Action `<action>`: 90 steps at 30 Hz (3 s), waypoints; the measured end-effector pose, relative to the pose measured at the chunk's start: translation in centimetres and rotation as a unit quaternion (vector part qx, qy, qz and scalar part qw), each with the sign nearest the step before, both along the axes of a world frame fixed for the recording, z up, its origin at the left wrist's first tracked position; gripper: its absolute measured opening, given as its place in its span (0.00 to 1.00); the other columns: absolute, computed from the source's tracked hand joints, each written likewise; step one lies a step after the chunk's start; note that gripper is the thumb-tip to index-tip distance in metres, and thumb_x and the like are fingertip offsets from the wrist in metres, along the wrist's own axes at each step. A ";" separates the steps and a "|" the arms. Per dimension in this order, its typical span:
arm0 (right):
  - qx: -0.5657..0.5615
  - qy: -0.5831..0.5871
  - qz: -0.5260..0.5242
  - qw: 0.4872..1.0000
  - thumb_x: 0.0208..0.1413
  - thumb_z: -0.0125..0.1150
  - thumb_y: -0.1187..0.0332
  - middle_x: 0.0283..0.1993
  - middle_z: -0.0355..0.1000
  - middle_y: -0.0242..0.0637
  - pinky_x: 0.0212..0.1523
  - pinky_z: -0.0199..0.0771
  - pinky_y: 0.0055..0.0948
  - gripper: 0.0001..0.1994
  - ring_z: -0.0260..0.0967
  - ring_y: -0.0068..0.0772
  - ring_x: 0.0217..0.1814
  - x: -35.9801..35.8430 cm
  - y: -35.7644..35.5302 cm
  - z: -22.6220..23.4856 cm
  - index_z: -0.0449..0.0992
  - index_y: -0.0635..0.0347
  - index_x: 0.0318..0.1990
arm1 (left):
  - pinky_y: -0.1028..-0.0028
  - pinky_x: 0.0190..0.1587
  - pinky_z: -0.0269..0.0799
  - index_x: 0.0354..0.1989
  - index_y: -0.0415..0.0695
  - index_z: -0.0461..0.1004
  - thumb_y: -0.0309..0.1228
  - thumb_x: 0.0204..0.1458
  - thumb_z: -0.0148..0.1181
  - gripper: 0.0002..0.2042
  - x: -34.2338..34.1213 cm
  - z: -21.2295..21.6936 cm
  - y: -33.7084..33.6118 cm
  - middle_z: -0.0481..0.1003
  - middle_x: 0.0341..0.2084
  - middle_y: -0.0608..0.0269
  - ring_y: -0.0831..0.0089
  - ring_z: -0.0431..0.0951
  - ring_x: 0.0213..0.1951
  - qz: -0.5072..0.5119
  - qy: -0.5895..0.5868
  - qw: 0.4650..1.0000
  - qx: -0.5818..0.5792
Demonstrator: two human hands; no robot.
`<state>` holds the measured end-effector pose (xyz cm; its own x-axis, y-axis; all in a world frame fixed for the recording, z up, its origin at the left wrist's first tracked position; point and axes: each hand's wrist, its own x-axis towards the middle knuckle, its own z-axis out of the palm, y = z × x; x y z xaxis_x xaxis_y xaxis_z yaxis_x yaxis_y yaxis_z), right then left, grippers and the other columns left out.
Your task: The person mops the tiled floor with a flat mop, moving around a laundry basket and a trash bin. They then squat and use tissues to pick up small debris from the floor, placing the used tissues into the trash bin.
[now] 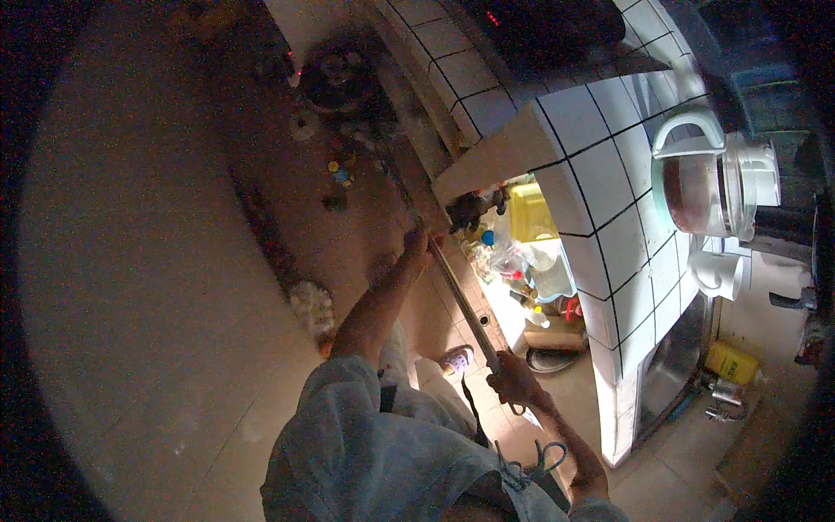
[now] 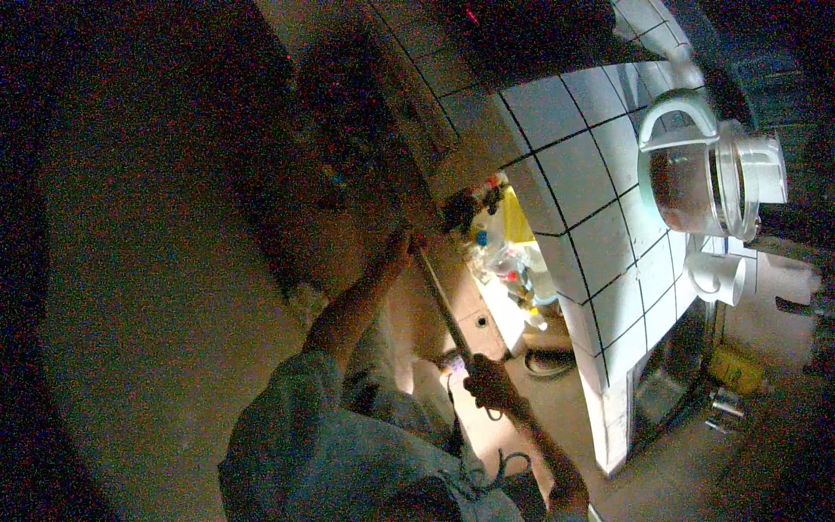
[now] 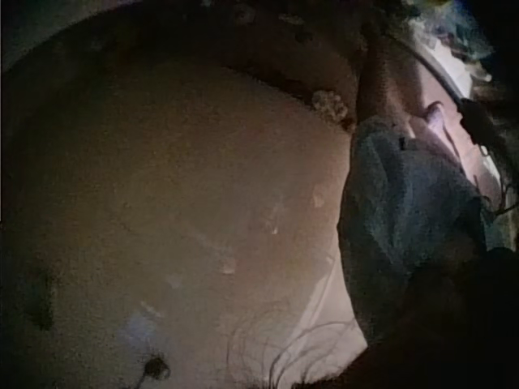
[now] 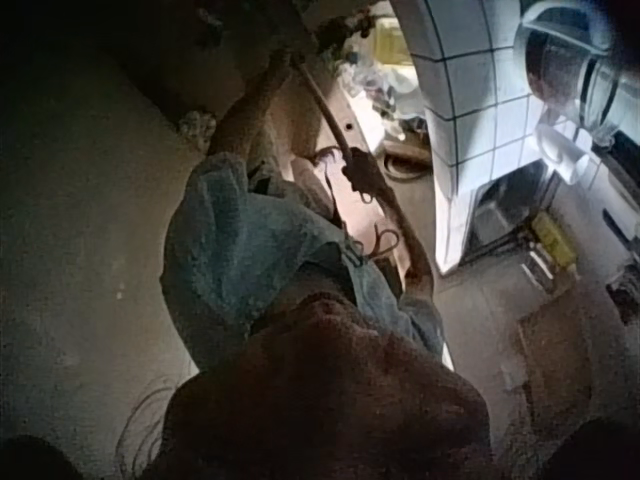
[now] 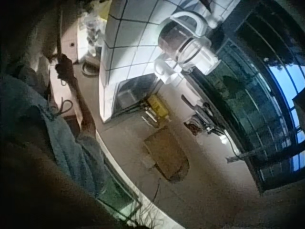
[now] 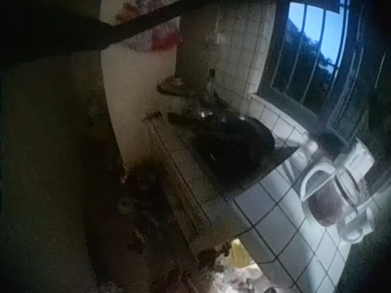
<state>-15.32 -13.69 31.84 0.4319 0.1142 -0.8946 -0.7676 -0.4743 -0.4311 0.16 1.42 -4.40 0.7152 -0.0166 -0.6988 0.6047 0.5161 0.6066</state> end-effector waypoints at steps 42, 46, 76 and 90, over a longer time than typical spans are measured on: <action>0.288 0.082 -0.341 0.891 0.48 0.53 0.74 0.25 0.66 0.35 0.24 0.65 0.27 0.07 0.66 0.28 0.25 -3.8 21.0 -0.7 0.68 0.63 0.36 | 0.61 0.38 0.70 0.39 0.32 0.69 0.38 0.41 0.52 0.21 6.1 4.8 11.3 0.72 0.37 0.45 0.53 0.74 0.37 -0.426 -0.003 0.751 0.505; 0.237 -0.062 -0.154 0.957 0.50 0.52 0.73 0.26 0.67 0.35 0.26 0.66 0.28 0.07 0.66 0.28 0.26 -5.9 20.4 0.1 0.68 0.63 0.37 | 0.59 0.38 0.70 0.40 0.33 0.69 0.38 0.42 0.52 0.21 4.3 1.8 11.4 0.72 0.37 0.44 0.55 0.75 0.38 -0.565 -0.136 0.584 0.567; 0.014 0.100 -0.102 0.990 0.42 0.55 0.76 0.14 0.61 0.32 0.10 0.62 0.23 0.08 0.62 0.24 0.11 -8.6 6.4 10.6 0.64 0.64 0.31 | 0.67 0.16 0.71 0.30 0.36 0.64 0.34 0.51 0.48 0.11 -13.4 7.6 0.7 0.72 0.22 0.52 0.65 0.73 0.15 -0.052 0.186 0.981 0.023; 0.087 0.200 -0.342 0.914 0.46 0.60 0.70 0.24 0.67 0.31 0.17 0.63 0.19 0.10 0.64 0.21 0.19 -24.7 5.4 16.7 0.68 0.60 0.36 | 0.59 0.14 0.75 0.42 0.40 0.51 0.29 0.47 0.49 0.17 -31.7 18.0 -5.5 0.67 0.30 0.45 0.50 0.74 0.20 -0.347 0.297 0.883 0.108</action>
<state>-40.05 -8.32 48.55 0.0970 0.0954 -0.9907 -0.9718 0.2239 -0.0736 -31.55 -4.09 13.59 0.0921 -0.1274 -0.9876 0.9746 -0.1917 0.1156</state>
